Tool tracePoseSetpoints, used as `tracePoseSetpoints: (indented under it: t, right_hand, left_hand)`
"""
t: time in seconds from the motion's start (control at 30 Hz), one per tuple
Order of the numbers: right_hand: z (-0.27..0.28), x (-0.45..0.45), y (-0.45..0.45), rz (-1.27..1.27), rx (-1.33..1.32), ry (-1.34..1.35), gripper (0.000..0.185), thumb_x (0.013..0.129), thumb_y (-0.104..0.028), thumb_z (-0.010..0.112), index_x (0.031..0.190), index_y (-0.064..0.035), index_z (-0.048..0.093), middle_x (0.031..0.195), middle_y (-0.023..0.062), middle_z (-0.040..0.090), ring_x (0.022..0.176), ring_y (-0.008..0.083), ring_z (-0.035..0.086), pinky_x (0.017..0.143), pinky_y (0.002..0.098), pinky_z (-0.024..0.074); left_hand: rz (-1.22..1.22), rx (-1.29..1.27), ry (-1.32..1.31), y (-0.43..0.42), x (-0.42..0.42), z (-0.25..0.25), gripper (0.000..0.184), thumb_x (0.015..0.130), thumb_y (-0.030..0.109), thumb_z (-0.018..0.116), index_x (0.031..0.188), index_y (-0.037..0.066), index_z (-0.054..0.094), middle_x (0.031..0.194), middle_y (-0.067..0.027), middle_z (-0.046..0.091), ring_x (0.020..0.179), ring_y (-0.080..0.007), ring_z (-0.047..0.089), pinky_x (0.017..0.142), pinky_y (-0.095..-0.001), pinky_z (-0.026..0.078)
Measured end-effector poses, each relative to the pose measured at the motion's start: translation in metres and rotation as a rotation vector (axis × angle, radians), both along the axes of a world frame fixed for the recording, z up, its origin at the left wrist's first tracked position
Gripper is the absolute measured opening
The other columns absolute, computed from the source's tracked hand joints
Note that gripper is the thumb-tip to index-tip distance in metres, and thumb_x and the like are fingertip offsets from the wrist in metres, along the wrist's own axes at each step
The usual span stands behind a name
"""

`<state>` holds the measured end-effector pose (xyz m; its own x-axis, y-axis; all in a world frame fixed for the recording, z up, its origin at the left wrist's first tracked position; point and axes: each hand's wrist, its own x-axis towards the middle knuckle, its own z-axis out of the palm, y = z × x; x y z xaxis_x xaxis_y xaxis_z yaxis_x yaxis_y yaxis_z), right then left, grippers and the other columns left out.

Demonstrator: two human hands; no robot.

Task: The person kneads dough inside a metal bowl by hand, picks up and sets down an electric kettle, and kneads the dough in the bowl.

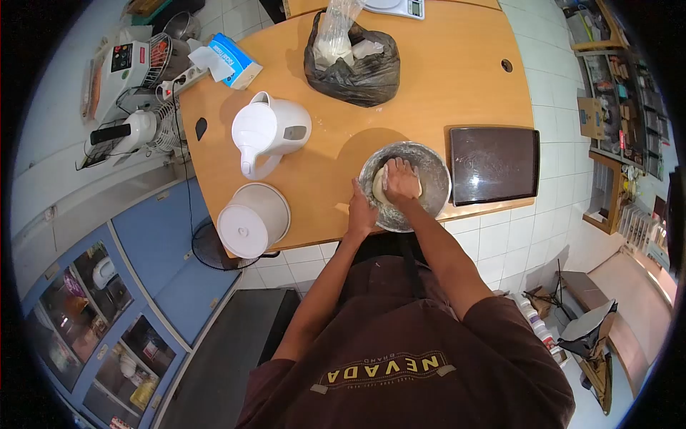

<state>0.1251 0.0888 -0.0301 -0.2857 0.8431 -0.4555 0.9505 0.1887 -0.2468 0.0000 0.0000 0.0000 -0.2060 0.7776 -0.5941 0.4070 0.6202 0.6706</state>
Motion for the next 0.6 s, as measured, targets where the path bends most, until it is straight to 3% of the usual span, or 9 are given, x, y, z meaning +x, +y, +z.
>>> tracePoseSetpoints:
  t: [0.07, 0.1, 0.17, 0.27, 0.37, 0.47, 0.57, 0.6]
  right_hand:
    - [0.004, 0.002, -0.003, -0.015, -0.009, 0.013, 0.026, 0.094, -0.031, 0.055, 0.112, -0.012, 0.056, 0.117, 0.0155, 0.062, 0.119, 0.029, 0.058, 0.102, 0.0519, 0.0429]
    - [-0.011, -0.008, 0.033, -0.057, 0.117, 0.077, 0.024, 0.095, -0.029, 0.053, 0.108, -0.0101, 0.057, 0.112, 0.0162, 0.065, 0.111, 0.0321, 0.061, 0.096, 0.0518, 0.0454]
    - [-0.022, -0.003, 0.023, -0.136, 0.21, 0.142, 0.025, 0.097, -0.026, 0.047, 0.101, -0.0062, 0.061, 0.101, 0.0177, 0.07, 0.095, 0.0383, 0.067, 0.085, 0.0515, 0.0506]
    - [-0.028, -0.001, 0.013, -0.271, 0.192, 0.121, 0.033, 0.097, -0.035, 0.051, 0.103, -0.005, 0.063, 0.095, 0.0192, 0.071, 0.086, 0.0408, 0.069, 0.079, 0.052, 0.0538]
    - [-0.03, 0.011, 0.016, -0.382, 0.062, 0.218, 0.039, 0.091, -0.04, 0.065, 0.104, -0.0034, 0.064, 0.095, 0.0222, 0.07, 0.084, 0.0403, 0.07, 0.076, 0.0506, 0.0548]
    - [-0.009, 0.029, 0.012, -0.374, 0.121, 0.59, 0.038, 0.083, -0.036, 0.078, 0.095, -0.0026, 0.063, 0.085, 0.0202, 0.069, 0.082, 0.0414, 0.068, 0.076, 0.0492, 0.0539]
    - [0.035, 0.045, 0.014, -0.141, 0.059, 0.59, 0.034, 0.077, -0.024, 0.083, 0.09, -0.0019, 0.06, 0.084, 0.0185, 0.066, 0.086, 0.0418, 0.067, 0.079, 0.0474, 0.0527]
    - [0.043, 0.049, 0.015, -0.048, 0.097, 0.629, 0.036, 0.075, -0.019, 0.081, 0.095, -0.0014, 0.057, 0.09, 0.0183, 0.065, 0.097, 0.0405, 0.064, 0.085, 0.0467, 0.0512]
  left_hand:
    - [-0.015, 0.037, 0.032, -0.012, 0.001, 0.001, 0.096, 0.075, -0.005, 0.061, 0.151, -0.013, 0.004, 0.115, -0.0356, 0.063, 0.105, -0.0446, 0.065, 0.09, -0.0456, 0.052]
    - [-0.021, 0.116, 0.051, 0.021, -0.007, -0.017, 0.095, 0.075, -0.005, 0.061, 0.151, -0.013, 0.005, 0.115, -0.0353, 0.063, 0.105, -0.045, 0.065, 0.09, -0.0458, 0.052]
    - [-0.026, 0.118, 0.025, 0.011, -0.005, -0.013, 0.093, 0.075, -0.005, 0.06, 0.15, -0.013, 0.007, 0.114, -0.0349, 0.063, 0.106, -0.0458, 0.064, 0.09, -0.0462, 0.052]
    - [0.071, 0.135, -0.098, 0.008, -0.002, -0.007, 0.093, 0.073, -0.006, 0.062, 0.151, -0.01, 0.011, 0.115, -0.0353, 0.062, 0.108, -0.0502, 0.061, 0.093, -0.0492, 0.049]
    - [0.04, 0.18, -0.048, 0.017, -0.005, 0.003, 0.094, 0.071, -0.005, 0.064, 0.15, -0.01, 0.012, 0.114, -0.0346, 0.062, 0.106, -0.0504, 0.061, 0.092, -0.0507, 0.049]
    - [-0.003, 0.114, 0.004, 0.023, -0.013, -0.003, 0.095, 0.071, -0.002, 0.066, 0.149, -0.008, 0.014, 0.113, -0.0349, 0.062, 0.105, -0.0503, 0.061, 0.092, -0.0518, 0.049]
    - [0.001, 0.266, 0.021, 0.012, -0.011, -0.027, 0.097, 0.071, 0.0, 0.068, 0.151, -0.004, 0.014, 0.113, -0.0353, 0.062, 0.106, -0.0507, 0.061, 0.093, -0.0527, 0.049]
    - [-0.005, 0.252, 0.03, 0.009, -0.01, -0.034, 0.098, 0.071, 0.001, 0.068, 0.152, -0.003, 0.013, 0.113, -0.0354, 0.062, 0.106, -0.0508, 0.061, 0.093, -0.0527, 0.049]
